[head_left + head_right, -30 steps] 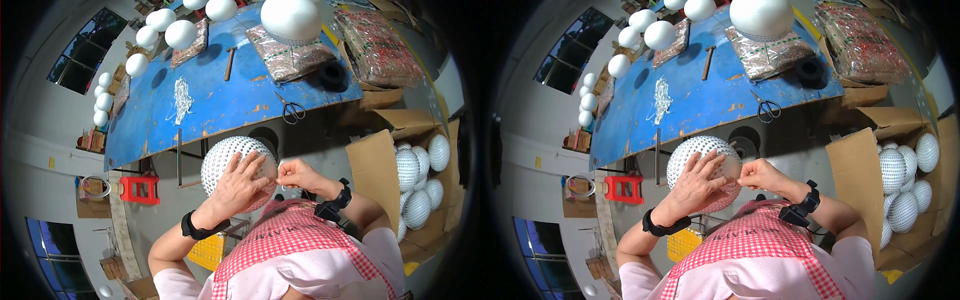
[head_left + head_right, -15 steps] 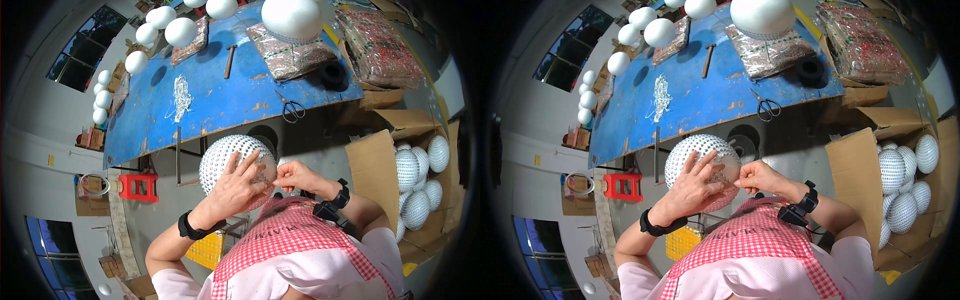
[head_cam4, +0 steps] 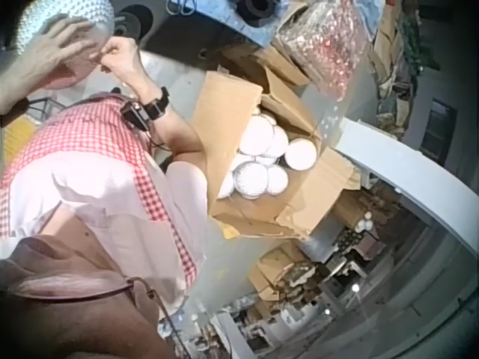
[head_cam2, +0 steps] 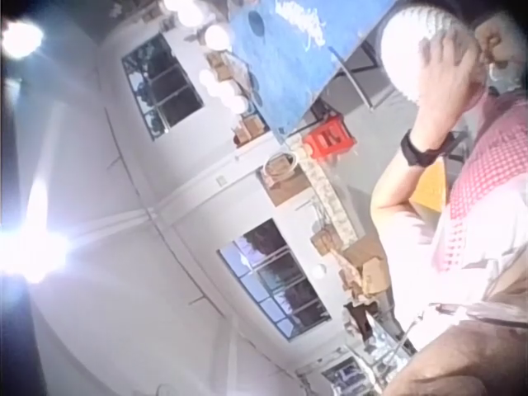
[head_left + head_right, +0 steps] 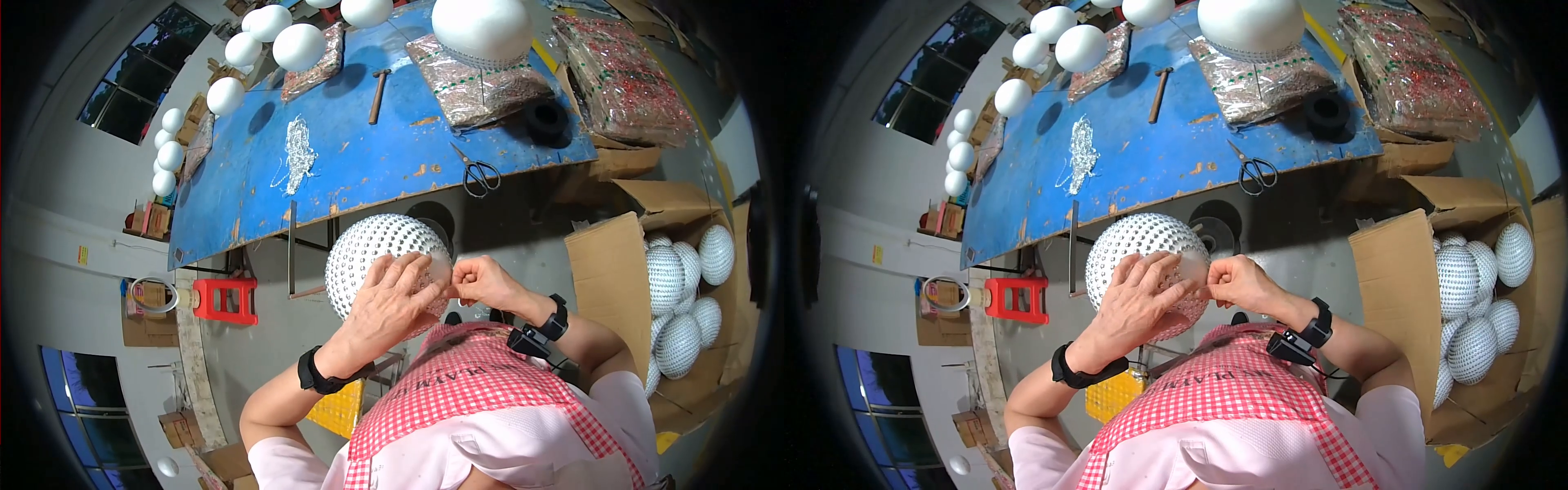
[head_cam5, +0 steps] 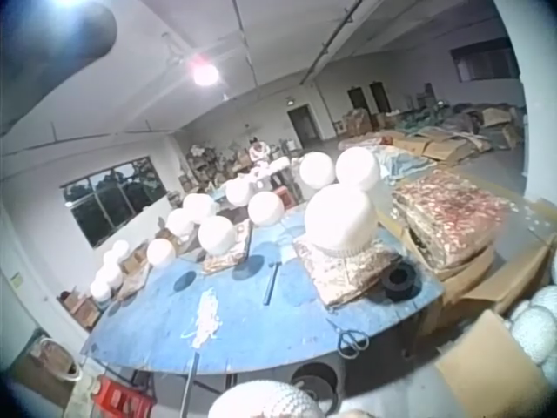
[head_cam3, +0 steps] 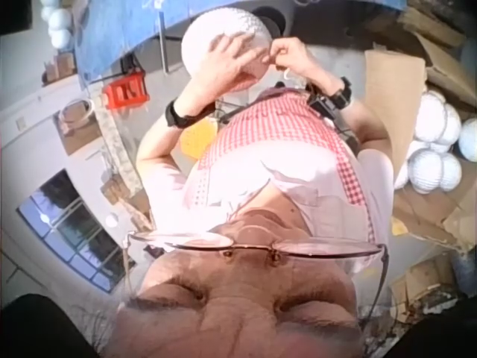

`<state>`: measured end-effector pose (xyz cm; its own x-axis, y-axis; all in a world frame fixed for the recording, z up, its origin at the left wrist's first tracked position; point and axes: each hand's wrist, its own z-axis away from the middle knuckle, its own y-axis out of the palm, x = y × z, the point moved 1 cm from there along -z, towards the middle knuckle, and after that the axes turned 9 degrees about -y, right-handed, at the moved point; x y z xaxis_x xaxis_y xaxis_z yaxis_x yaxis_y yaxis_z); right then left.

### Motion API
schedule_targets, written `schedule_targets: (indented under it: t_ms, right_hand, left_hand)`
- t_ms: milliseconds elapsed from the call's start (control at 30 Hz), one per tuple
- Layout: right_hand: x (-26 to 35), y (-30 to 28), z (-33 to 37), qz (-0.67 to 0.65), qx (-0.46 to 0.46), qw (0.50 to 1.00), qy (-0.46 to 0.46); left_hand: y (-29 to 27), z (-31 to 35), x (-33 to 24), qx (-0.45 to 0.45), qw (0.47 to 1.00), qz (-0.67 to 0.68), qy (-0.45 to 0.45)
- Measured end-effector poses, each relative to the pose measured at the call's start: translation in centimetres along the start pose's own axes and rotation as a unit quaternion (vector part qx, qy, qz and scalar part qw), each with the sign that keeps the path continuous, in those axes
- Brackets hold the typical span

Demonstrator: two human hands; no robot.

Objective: The person presses a strand of beads onto a white sphere, uses scissors to cut the strand, and continues pressing more beads onto the sphere's surface.

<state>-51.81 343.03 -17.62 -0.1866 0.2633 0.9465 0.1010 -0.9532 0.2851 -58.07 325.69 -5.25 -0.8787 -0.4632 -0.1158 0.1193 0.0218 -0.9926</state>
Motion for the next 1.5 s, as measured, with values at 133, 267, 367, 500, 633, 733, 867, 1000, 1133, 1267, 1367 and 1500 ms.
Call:
schedule_targets:
  t_ms: [133,267,367,500,633,733,867,1000,1133,1267,1367,1500]
  right_hand:
    - [0.1,-0.6,0.1,0.047,-0.005,0.999,-0.026]
    - [0.4,-0.9,0.1,0.101,-0.01,0.993,-0.057]
    - [1.0,-0.2,0.4,0.091,-0.001,0.992,-0.086]
    - [1.4,0.6,0.9,0.092,-0.002,0.991,-0.1]
    - [1.3,0.5,1.1,0.074,0.005,0.992,-0.106]
    - [1.8,0.9,1.8,0.055,0.008,0.992,-0.112]
    - [2.6,1.2,2.2,0.075,0.004,0.989,-0.126]
    - [2.5,0.9,2.3,0.1,0.006,0.988,-0.117]
    - [1.5,1.6,2.0,0.274,-0.081,0.884,-0.37]
    - [2.5,1.7,2.2,0.386,-0.07,0.788,-0.474]
    - [3.0,1.9,2.4,0.513,-0.044,0.705,-0.488]
    - [4.1,2.8,2.3,0.581,-0.046,0.633,-0.51]
  left_hand:
    - [-0.5,0.1,0.3,0.017,0.999,0.03,0.019]
    - [-1.7,0.7,1.3,0.03,0.999,-0.009,0.038]
    - [-2.5,0.9,1.6,0.05,0.998,-0.012,0.047]
    - [-2.4,0.8,1.6,0.074,0.997,-0.006,0.033]
    - [-2.0,1.0,1.3,0.04,0.998,0.027,0.042]
    - [-2.0,0.9,1.3,0.037,0.998,0.028,0.042]
    - [-2.3,0.8,1.2,0.046,0.997,0.034,0.041]
    - [-2.6,0.7,1.3,0.049,0.997,0.032,0.049]
    - [-3.0,0.7,1.4,0.032,0.997,0.055,0.039]
    - [-3.8,0.9,2.0,0.031,0.995,0.095,0.028]
    - [-4.1,1.1,2.9,0.074,0.994,0.058,0.049]
    - [-3.9,1.3,3.9,0.059,0.996,-0.003,0.061]
